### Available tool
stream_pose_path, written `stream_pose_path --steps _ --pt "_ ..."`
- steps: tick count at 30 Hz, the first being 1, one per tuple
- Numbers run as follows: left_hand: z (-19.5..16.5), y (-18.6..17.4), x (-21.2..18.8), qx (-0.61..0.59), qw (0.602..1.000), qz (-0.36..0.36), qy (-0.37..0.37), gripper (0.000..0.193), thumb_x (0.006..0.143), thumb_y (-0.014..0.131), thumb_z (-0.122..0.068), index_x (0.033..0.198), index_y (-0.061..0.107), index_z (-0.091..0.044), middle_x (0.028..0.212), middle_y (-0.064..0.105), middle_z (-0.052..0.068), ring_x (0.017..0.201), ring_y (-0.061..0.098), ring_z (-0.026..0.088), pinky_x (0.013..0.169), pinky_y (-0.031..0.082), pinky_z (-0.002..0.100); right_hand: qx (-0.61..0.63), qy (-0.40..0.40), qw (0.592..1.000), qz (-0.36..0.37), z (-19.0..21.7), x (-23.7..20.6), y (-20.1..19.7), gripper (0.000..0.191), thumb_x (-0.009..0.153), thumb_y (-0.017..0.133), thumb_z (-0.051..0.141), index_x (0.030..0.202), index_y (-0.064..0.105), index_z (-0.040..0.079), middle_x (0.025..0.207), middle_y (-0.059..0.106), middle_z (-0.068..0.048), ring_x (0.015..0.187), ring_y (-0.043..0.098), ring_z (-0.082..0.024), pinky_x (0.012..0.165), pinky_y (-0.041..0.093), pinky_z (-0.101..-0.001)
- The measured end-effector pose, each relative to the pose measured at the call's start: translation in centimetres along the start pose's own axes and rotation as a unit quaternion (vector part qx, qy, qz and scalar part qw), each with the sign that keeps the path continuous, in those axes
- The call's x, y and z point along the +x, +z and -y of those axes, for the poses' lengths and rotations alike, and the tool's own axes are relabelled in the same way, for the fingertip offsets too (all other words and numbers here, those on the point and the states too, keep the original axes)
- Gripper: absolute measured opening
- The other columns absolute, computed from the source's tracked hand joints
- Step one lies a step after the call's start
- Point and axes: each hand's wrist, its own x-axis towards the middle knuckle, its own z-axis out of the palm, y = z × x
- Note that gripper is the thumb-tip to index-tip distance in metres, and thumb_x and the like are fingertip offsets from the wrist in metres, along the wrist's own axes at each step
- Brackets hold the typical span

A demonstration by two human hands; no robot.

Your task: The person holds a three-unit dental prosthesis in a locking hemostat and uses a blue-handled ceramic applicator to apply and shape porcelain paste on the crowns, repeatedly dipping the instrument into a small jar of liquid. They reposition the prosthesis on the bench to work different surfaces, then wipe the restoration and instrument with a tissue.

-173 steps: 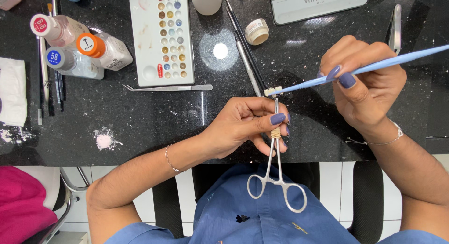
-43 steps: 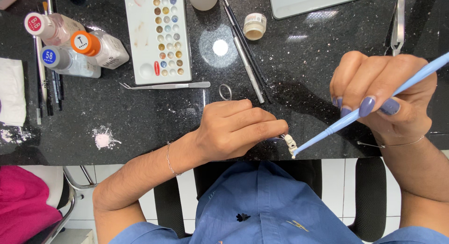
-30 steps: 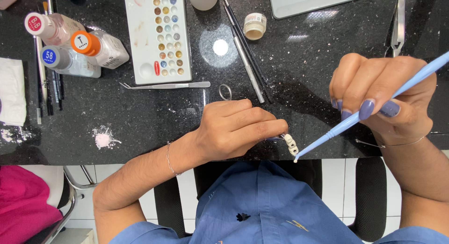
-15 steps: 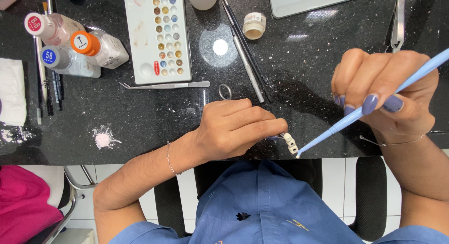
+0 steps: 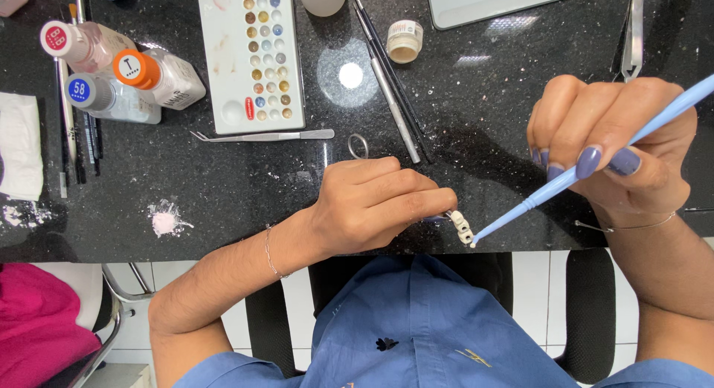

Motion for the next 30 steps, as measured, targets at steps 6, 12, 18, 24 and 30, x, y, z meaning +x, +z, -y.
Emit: stream_pose_path --steps 6,12,18,24,30 --pt "0.05 -0.04 0.04 0.003 1.0 0.001 0.004 0.023 0.091 0.077 -0.005 0.114 0.074 -0.009 0.099 0.071 0.001 0.073 0.062 0.014 0.06 0.049 0.03 0.005 -0.005 1.0 -0.004 -0.11 0.01 0.0 0.017 0.1 0.061 0.027 0.092 0.062 0.012 0.077 0.067 -0.008 0.074 0.055 -0.018 0.059 0.053 -0.0285" --pt "0.08 -0.07 0.07 0.001 1.0 0.002 0.006 0.023 0.091 0.076 -0.004 0.114 0.073 -0.009 0.1 0.072 0.001 0.074 0.062 0.014 0.061 0.049 0.03 0.003 -0.011 1.0 -0.012 -0.22 0.02 0.09 0.017 0.1 0.061 0.027 0.092 0.061 0.013 0.078 0.066 -0.009 0.07 0.057 -0.016 0.059 0.053 -0.029" --pt "-0.01 -0.01 0.02 0.003 1.0 0.002 0.001 0.022 0.091 0.076 -0.004 0.113 0.074 -0.01 0.098 0.071 0.0 0.073 0.062 0.014 0.06 0.049 0.03 -0.004 -0.004 1.0 -0.007 -0.13 0.01 0.02 0.017 0.101 0.061 0.027 0.092 0.061 0.013 0.078 0.067 -0.009 0.073 0.057 -0.017 0.059 0.053 -0.0294" --pt "0.01 -0.02 0.03 0.004 1.0 0.001 0.001 0.023 0.092 0.076 -0.004 0.114 0.074 -0.01 0.098 0.071 0.0 0.073 0.062 0.013 0.06 0.049 0.029 -0.007 -0.004 1.0 -0.007 -0.08 0.0 0.05 0.017 0.101 0.061 0.027 0.092 0.061 0.013 0.078 0.067 -0.009 0.072 0.058 -0.017 0.06 0.053 -0.0289" --pt "-0.07 0.07 0.02 0.005 1.0 -0.001 -0.001 0.022 0.092 0.076 -0.004 0.113 0.074 -0.01 0.098 0.071 0.0 0.072 0.061 0.013 0.059 0.048 0.029 -0.01 0.003 1.0 -0.019 0.0 -0.21 0.36 0.016 0.1 0.062 0.026 0.092 0.061 0.012 0.078 0.067 -0.009 0.074 0.056 -0.019 0.06 0.052 -0.03"
